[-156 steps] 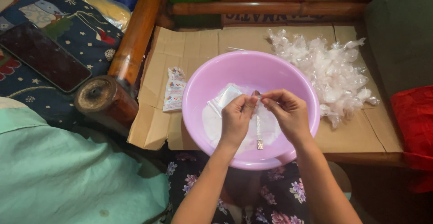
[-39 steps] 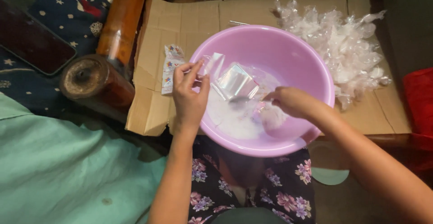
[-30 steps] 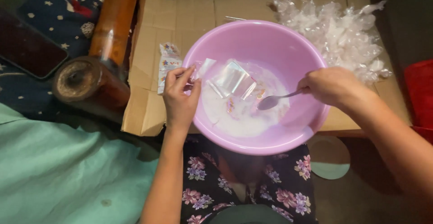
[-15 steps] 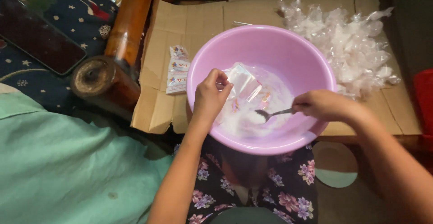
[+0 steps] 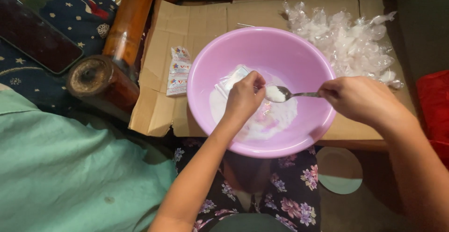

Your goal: Packaging white powder into small plastic bags using a spoon and sealing them manually.

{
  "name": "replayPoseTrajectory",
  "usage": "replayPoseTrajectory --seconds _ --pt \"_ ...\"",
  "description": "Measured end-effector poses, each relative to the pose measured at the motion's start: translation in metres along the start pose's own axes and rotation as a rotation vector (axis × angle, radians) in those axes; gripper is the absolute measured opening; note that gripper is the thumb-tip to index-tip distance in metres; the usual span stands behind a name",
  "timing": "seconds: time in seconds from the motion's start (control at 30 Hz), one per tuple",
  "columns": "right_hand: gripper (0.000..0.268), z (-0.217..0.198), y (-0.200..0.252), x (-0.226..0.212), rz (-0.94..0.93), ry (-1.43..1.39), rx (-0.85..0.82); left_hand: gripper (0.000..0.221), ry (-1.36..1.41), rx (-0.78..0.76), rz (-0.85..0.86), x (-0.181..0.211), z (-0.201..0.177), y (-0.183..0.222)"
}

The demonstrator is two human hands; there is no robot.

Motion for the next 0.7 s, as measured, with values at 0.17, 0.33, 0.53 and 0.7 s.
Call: replayPoseTrajectory --seconds 0.17,0.33,0.53,0.7 --pt "0.038 -0.009 -0.007 -0.054 -0.019 0.231 0.04 0.005 0.106 0.005 -0.006 -0.001 0.007 0.005" --pt "0.019 0.007 -0.038 -0.112 -0.224 0.517 0.311 0.007 0.068 0.032 -0.059 -0.012 0.001 0.002" --pt "0.012 -0.038 -0.001 -0.142 -0.237 0.761 0.452 0.01 0.058 0.061 -0.112 -0.041 -0.009 -0.006" --pt "0.044 -0.071 0.027 -0.095 0.02 0.545 0.1 0.01 -0.001 0.114 -0.05 -0.038 -0.037 -0.007"
Point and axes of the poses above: each hand's wrist, its own y-axis away from the middle knuckle, its own z-axis out of the palm, x = y × z, the point moved 6 cm from there along -y, towards the middle knuckle, and after that the axes turned 8 degrees about -y, right-handed, at the moved point
